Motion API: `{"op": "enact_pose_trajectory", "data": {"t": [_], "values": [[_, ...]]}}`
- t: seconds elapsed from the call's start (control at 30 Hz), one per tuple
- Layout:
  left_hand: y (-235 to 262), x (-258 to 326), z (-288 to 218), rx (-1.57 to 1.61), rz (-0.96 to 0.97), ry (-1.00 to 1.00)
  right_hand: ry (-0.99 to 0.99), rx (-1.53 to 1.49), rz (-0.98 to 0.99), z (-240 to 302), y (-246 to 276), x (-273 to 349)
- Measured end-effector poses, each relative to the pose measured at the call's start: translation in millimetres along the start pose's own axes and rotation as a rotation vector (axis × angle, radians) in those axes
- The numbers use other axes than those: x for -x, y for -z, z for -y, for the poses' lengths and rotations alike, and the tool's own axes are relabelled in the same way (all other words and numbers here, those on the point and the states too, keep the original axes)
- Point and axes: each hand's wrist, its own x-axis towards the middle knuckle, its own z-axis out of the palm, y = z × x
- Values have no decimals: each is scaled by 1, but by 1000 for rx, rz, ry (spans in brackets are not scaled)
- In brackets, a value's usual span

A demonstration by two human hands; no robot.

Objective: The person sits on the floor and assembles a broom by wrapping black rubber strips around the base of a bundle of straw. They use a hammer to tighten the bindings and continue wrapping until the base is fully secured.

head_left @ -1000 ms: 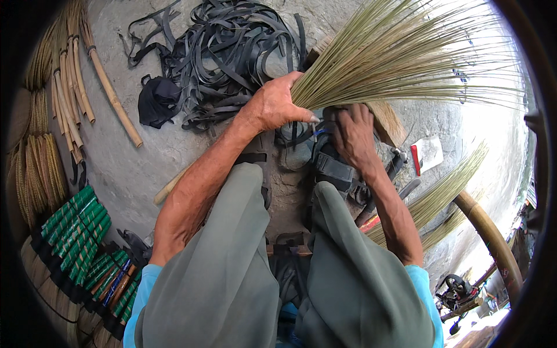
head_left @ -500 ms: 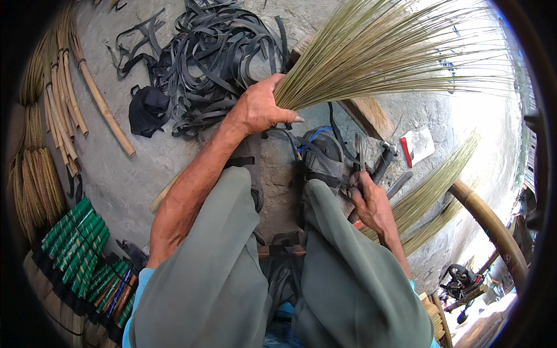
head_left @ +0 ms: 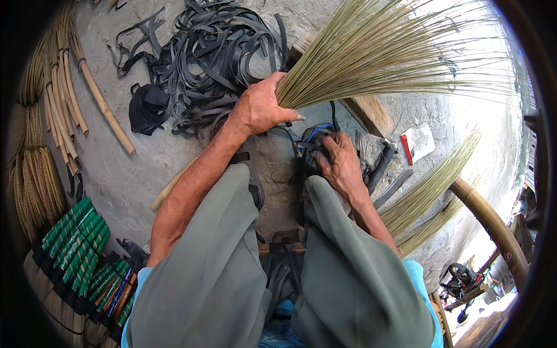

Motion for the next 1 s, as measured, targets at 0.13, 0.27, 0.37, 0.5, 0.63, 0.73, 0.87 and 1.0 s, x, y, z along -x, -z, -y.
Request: {"op": "enact_pose_trajectory", "data": {"t": [0.13,0.27,0.37,0.5,0.63,0.73,0.87,1.0], "values": [[-1,1,-1,-16,-15,2,-31,56,68,2,-10,-4],[-1,1,-1,-9,-10,1,-19,81,57,3,-10,-2],[-2,4,-4,-31,-37,3,-30,137,92,3,-13,-8],[-4,7,-7,-34,-55,-2,-89,48,44,4,-17,-19],[-2,9,-14,-87,-19,55,-157,-254,-143,7,-10,-15],[0,19,-26,-117,1,90,-398,-500,-193,6,-9,-11],[1,46,-50,-32,41,33,-357,-926,-191,-1,-27,-28],[7,74,-72,73,81,-55,-442,-1247,-148,3,-35,-35]]}}
